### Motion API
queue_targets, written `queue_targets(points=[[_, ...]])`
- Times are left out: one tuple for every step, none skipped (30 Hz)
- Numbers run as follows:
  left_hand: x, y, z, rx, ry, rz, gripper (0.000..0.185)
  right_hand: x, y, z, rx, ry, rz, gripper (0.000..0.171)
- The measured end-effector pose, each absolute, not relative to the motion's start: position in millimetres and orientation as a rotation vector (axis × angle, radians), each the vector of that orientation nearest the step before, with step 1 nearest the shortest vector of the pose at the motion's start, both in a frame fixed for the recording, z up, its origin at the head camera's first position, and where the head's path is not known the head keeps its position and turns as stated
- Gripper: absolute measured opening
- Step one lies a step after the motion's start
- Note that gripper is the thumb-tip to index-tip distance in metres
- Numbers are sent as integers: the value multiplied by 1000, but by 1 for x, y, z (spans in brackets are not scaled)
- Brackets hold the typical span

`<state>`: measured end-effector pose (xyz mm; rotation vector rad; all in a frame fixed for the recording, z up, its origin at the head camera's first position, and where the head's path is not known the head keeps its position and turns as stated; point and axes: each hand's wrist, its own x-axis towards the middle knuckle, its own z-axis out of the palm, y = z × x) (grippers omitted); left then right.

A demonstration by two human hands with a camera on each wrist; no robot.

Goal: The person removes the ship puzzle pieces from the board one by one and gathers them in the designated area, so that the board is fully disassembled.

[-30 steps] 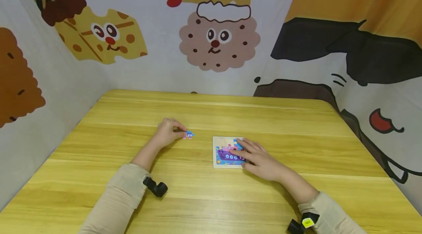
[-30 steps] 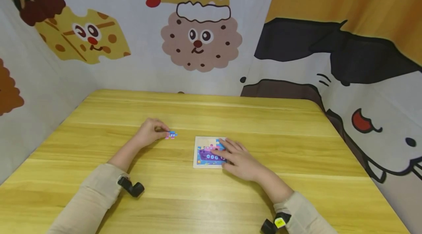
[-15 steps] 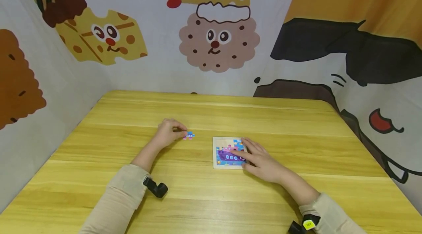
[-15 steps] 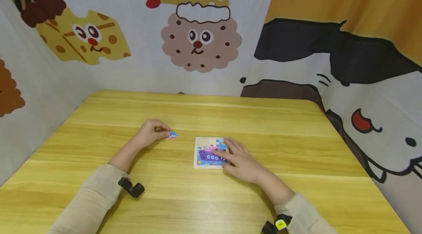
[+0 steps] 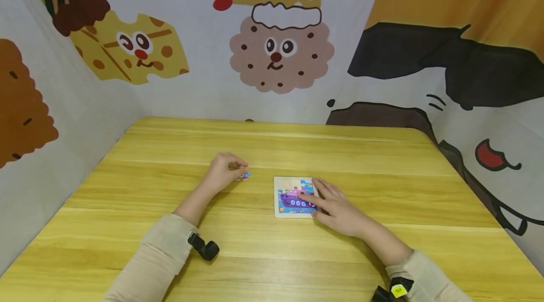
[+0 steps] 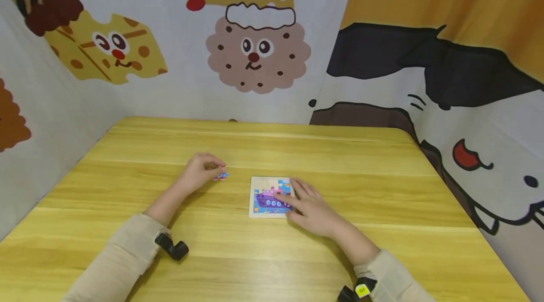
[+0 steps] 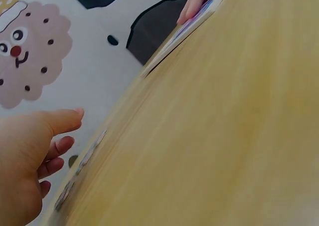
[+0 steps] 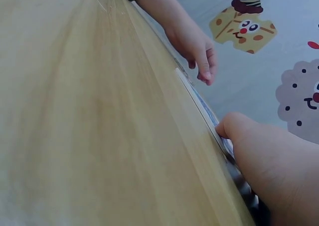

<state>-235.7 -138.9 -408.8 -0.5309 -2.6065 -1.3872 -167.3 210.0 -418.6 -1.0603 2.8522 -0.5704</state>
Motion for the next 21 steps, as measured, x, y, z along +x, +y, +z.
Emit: queue_targets(points=[[-235,-136,-408,-532,-2605,-1408,12,-167,210,-419,-1064,2850,-568,46],[-233,-133,-408,-541,-2602,-1410,11,-167,210,-419,-1070,2848,-568,45],[-233,-130,-407,-551,-2599,-1406,10,-167,210,-419,-1075,2847,-564,45],[-232,-126,-407,-561,-2599,-1390,10,-167,210,-419,-1082,2847,-560,45],[-231,-122,-407,-570,-2598,-1368,9,-167,210,-419,-1087,2847,-556,45],[-230,-119,-407,-585,-2594,-1343,9,-167,211,-419,-1091,2846,-551,45],[-229,-115,-406,-602,-2588,-1329,8,-167,210,-419,-1095,2846,-549,45],[-229,-112,-407,-614,-2586,-1305,8,-167,210,-418,-1099,2845,-547,45],[-228,-108,-407,-623,-2586,-1304,7,-168,210,-418,-1099,2845,-543,45],[-227,-104,-407,-631,-2588,-1307,7,-168,210,-418,-1098,2845,-540,45],[-226,-101,-407,-642,-2586,-1309,7,-168,210,-418,-1096,2844,-536,45],[-225,-98,-407,-653,-2586,-1311,7,-168,210,-418,-1094,2843,-533,45],[-224,-94,-407,-664,-2587,-1307,7,-168,210,-418,-1090,2843,-530,45],[-223,-91,-407,-677,-2586,-1312,7,-168,210,-418,-1087,2843,-528,45],[-222,-88,-408,-691,-2585,-1324,7,-168,210,-418,-1083,2845,-522,45],[-221,-85,-408,-705,-2584,-1329,7,-168,210,-418,-1082,2846,-520,45],[-221,-82,-409,-719,-2582,-1343,7,-168,210,-418,-1081,2846,-520,45],[-220,-80,-409,-727,-2585,-1356,7,-168,210,-418,-1082,2848,-517,45],[-220,-77,-410,-737,-2586,-1368,7,-168,210,-418,-1084,2849,-516,45],[-219,-75,-411,-745,-2587,-1389,7,-168,211,-418,-1086,2849,-517,45],[-219,-73,-411,-751,-2589,-1392,7,-168,211,-418,-1087,2849,-516,45]])
